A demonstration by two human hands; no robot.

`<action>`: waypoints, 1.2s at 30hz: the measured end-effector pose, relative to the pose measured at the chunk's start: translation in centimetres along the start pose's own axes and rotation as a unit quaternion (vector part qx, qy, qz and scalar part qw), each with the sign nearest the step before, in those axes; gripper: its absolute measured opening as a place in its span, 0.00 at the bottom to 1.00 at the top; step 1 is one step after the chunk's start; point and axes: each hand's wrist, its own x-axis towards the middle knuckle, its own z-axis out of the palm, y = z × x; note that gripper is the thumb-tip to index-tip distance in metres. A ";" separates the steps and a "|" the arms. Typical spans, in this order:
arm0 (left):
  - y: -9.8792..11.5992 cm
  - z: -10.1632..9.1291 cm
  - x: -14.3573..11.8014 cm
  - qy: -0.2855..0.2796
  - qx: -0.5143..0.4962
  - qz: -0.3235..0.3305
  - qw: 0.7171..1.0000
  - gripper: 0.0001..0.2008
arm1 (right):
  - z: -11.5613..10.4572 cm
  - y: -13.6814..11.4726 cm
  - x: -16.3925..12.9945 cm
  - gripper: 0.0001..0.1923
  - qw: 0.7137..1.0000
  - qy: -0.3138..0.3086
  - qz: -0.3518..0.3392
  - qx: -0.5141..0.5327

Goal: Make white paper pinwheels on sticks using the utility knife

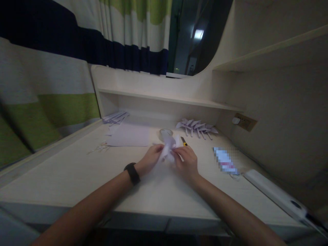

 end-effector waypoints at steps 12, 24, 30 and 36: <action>-1.0 0.2 0.5 -0.029 -0.038 -0.023 0.999 0.16 | -0.4 0.5 -0.1 0.07 0.994 -0.036 -0.075 -0.077; 0.2 0.1 0.4 0.009 0.117 0.058 0.991 0.16 | -0.6 0.3 0.3 0.07 0.991 -0.051 -0.085 -0.089; 0.5 0.2 0.4 0.026 0.120 0.061 0.991 0.16 | -0.4 0.6 0.1 0.06 0.997 -0.017 -0.053 -0.053; 0.2 -0.3 0.7 0.095 0.115 0.036 0.988 0.14 | -1.2 0.5 0.9 0.04 0.985 -0.058 -0.060 -0.150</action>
